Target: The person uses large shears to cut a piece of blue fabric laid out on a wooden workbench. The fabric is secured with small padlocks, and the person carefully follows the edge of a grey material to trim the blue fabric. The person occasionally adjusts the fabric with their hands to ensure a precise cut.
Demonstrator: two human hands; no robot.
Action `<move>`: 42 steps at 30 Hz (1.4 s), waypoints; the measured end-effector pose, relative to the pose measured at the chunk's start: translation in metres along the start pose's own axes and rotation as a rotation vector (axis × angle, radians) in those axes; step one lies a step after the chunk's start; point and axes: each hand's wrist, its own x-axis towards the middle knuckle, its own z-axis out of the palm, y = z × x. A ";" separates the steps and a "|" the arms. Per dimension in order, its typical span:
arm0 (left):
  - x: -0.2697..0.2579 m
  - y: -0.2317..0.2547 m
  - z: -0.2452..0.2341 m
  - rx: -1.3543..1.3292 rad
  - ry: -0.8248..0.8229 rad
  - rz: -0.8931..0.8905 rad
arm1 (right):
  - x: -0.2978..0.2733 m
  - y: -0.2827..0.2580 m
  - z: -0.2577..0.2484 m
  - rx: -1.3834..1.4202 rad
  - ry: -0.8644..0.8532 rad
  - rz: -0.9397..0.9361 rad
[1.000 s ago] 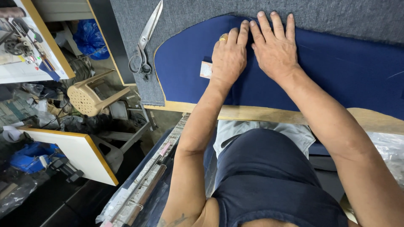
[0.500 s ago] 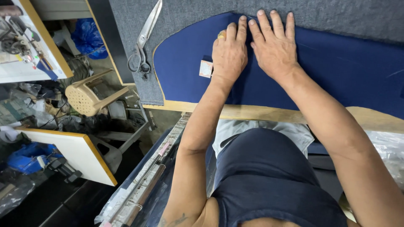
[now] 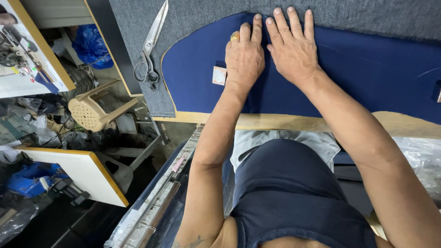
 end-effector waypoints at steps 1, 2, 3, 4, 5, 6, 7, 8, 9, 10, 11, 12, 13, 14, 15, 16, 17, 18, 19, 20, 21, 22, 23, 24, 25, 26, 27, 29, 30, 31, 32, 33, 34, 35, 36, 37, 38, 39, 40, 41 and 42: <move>0.000 0.000 0.000 -0.004 -0.017 0.001 | 0.000 0.000 0.000 0.000 0.004 -0.001; 0.002 0.000 0.000 -0.011 -0.031 0.004 | 0.000 0.001 0.000 -0.004 0.010 -0.001; 0.002 -0.001 -0.002 -0.014 -0.029 0.007 | 0.001 0.001 0.003 -0.008 0.010 0.001; 0.002 -0.001 -0.005 -0.014 0.012 0.005 | 0.000 0.001 0.004 -0.002 -0.002 0.015; 0.003 0.000 -0.007 -0.014 0.053 0.003 | -0.001 0.003 0.006 0.004 -0.013 0.029; 0.004 -0.001 -0.009 -0.025 0.054 0.017 | -0.002 0.002 0.010 -0.006 -0.015 0.044; 0.005 -0.002 -0.012 -0.046 0.030 0.008 | -0.003 0.003 0.014 -0.014 -0.038 0.051; 0.008 0.000 -0.014 -0.071 0.008 0.001 | -0.004 0.005 0.017 -0.026 -0.062 0.060; 0.009 0.000 -0.017 -0.086 0.010 0.019 | -0.006 0.005 0.012 -0.041 -0.064 0.078; 0.009 0.000 -0.019 -0.061 0.049 0.034 | -0.008 0.004 0.008 -0.016 -0.058 0.071; 0.008 -0.001 -0.022 -0.037 0.089 0.048 | -0.010 0.002 0.004 0.010 -0.051 0.065; 0.008 0.000 -0.021 -0.040 0.088 0.055 | -0.017 0.006 0.001 0.007 -0.051 0.072; 0.007 0.001 -0.020 -0.020 0.025 0.047 | -0.025 0.009 -0.001 -0.035 -0.066 0.081; 0.005 -0.002 -0.020 0.007 -0.039 0.030 | -0.029 0.010 -0.002 -0.071 -0.080 0.081; 0.006 0.000 -0.019 0.011 -0.040 0.028 | -0.039 0.015 -0.006 -0.067 -0.078 0.079; 0.007 -0.001 -0.020 0.003 -0.028 0.032 | -0.047 0.019 -0.009 -0.108 -0.084 0.086; 0.007 -0.003 -0.020 -0.005 -0.015 0.037 | -0.055 0.023 -0.011 -0.149 -0.089 0.094; 0.007 -0.001 -0.018 0.010 -0.017 0.025 | -0.062 0.027 -0.015 -0.135 -0.083 0.082; 0.007 0.000 -0.017 0.004 -0.021 0.016 | -0.068 0.030 -0.018 -0.128 -0.104 0.100; 0.006 -0.001 -0.016 0.000 -0.026 -0.001 | -0.073 0.033 -0.021 -0.119 -0.125 0.111; 0.004 -0.002 -0.014 0.018 -0.027 -0.020 | -0.073 0.030 -0.024 -0.103 -0.119 0.091; 0.004 0.000 -0.010 0.017 -0.035 -0.018 | -0.073 0.030 -0.029 -0.094 -0.076 0.068; 0.005 0.003 -0.006 0.015 -0.043 -0.015 | -0.074 0.032 -0.033 -0.084 -0.034 0.044; 0.006 0.004 -0.007 0.019 -0.041 -0.023 | -0.073 0.033 -0.033 -0.082 -0.032 0.036; 0.007 0.005 -0.007 0.016 -0.056 -0.033 | -0.073 0.034 -0.032 -0.076 -0.043 0.047; 0.002 0.006 -0.007 0.014 -0.083 -0.049 | -0.076 0.032 -0.031 -0.062 -0.063 0.056; 0.003 0.006 -0.010 0.018 -0.093 -0.061 | -0.073 0.030 -0.038 -0.051 -0.071 0.047; 0.008 0.002 -0.012 0.043 -0.086 -0.018 | -0.066 0.027 -0.049 0.103 -0.085 0.048; 0.014 -0.005 -0.013 0.040 -0.091 -0.022 | -0.063 0.028 -0.050 0.106 -0.091 0.047; 0.019 -0.012 -0.014 0.040 -0.070 0.040 | -0.061 0.029 -0.052 -0.017 -0.134 0.075; 0.013 -0.018 -0.015 0.036 -0.068 0.100 | -0.065 0.024 -0.055 -0.129 -0.193 0.105; 0.008 -0.019 -0.015 0.029 -0.094 0.094 | -0.074 0.020 -0.057 -0.115 -0.216 0.104; 0.018 -0.026 -0.011 0.172 -0.277 0.218 | -0.070 0.022 -0.055 -0.128 -0.176 0.087; 0.029 -0.033 -0.009 0.316 -0.460 0.341 | -0.065 0.025 -0.053 -0.141 -0.136 0.069; 0.029 -0.032 -0.007 0.318 -0.448 0.346 | -0.064 0.026 -0.050 -0.151 -0.128 0.073; 0.030 -0.030 -0.005 0.216 -0.467 0.271 | -0.063 0.028 -0.049 -0.092 -0.133 0.085; 0.027 -0.024 -0.001 0.106 -0.492 0.206 | -0.068 0.029 -0.048 -0.035 -0.148 0.107; 0.023 -0.019 -0.006 0.100 -0.489 0.222 | -0.070 0.026 -0.050 -0.045 -0.149 0.121; 0.023 -0.017 -0.010 0.105 -0.524 0.162 | -0.068 0.024 -0.050 -0.016 -0.156 0.126; 0.023 -0.016 -0.015 0.111 -0.559 0.102 | -0.065 0.023 -0.051 0.013 -0.163 0.131; 0.023 -0.012 -0.011 0.111 -0.554 0.105 | -0.069 0.025 -0.050 0.008 -0.159 0.133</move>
